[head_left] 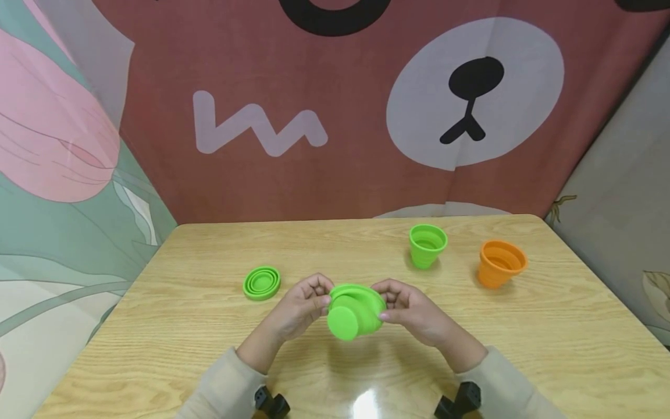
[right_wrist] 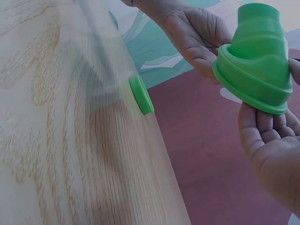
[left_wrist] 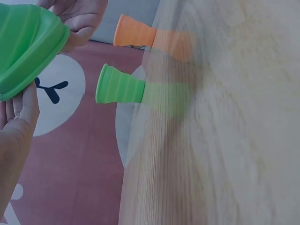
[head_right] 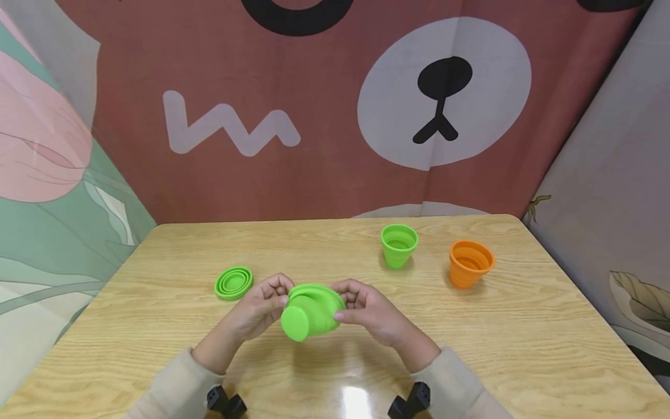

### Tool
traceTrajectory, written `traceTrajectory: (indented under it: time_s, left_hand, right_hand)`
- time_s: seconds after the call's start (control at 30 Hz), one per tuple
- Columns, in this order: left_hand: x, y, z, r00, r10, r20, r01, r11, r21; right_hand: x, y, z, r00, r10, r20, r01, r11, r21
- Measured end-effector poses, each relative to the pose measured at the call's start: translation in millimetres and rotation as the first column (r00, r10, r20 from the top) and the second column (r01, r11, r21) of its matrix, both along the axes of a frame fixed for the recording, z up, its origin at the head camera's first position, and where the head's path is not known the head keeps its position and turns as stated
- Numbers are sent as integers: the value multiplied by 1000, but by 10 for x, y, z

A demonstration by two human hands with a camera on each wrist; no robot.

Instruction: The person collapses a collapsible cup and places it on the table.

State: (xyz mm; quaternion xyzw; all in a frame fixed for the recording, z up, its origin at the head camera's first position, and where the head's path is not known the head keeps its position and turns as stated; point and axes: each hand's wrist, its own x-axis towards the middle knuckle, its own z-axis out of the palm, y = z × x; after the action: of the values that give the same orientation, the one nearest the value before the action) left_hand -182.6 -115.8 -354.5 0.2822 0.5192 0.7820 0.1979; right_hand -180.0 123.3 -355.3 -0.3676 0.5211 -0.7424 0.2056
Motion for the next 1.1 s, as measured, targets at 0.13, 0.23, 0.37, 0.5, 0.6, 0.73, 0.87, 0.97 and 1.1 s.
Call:
traceTrajectory:
  time_s: [0.13, 0.23, 0.37, 0.5, 0.6, 0.73, 0.87, 0.97, 1.1]
  left_hand:
    - [0, -2, -5, 1000, 14, 12, -14, 1000, -2]
    - [1, -4, -9, 999, 39, 27, -39, 999, -10]
    - [0, -2, -15, 997, 57, 43, -56, 998, -24]
    - [-2, 10, -17, 997, 53, 52, -51, 998, -31]
    - [1, 16, -24, 997, 52, 63, -49, 998, -43]
    - [5, 11, -43, 996, 54, 68, -50, 997, -67]
    - [-4, 15, -55, 997, 61, 55, -55, 994, -97]
    - [-16, 25, -60, 997, 59, 46, -54, 992, -115]
    - [-15, 27, -67, 998, 52, 42, -46, 991, -122]
  right_hand:
    - [6, 1, -1, 1000, 14, -2, -14, 1000, -11]
    - [14, -12, -2, 1000, -2, -14, 1, 1000, -11]
    - [28, -34, -16, 999, -47, -17, 47, 999, -8]
    - [34, -54, -38, 995, -95, -5, 95, 995, -5]
    - [38, -61, -42, 987, -157, -34, 159, 987, 36]
    - [49, -70, -17, 947, -297, -126, 315, 934, 166]
    - [59, -88, 22, 867, -444, -225, 495, 819, 289]
    - [59, -98, 37, 821, -509, -259, 570, 755, 325]
    - [49, -101, 32, 824, -503, -260, 565, 760, 322]
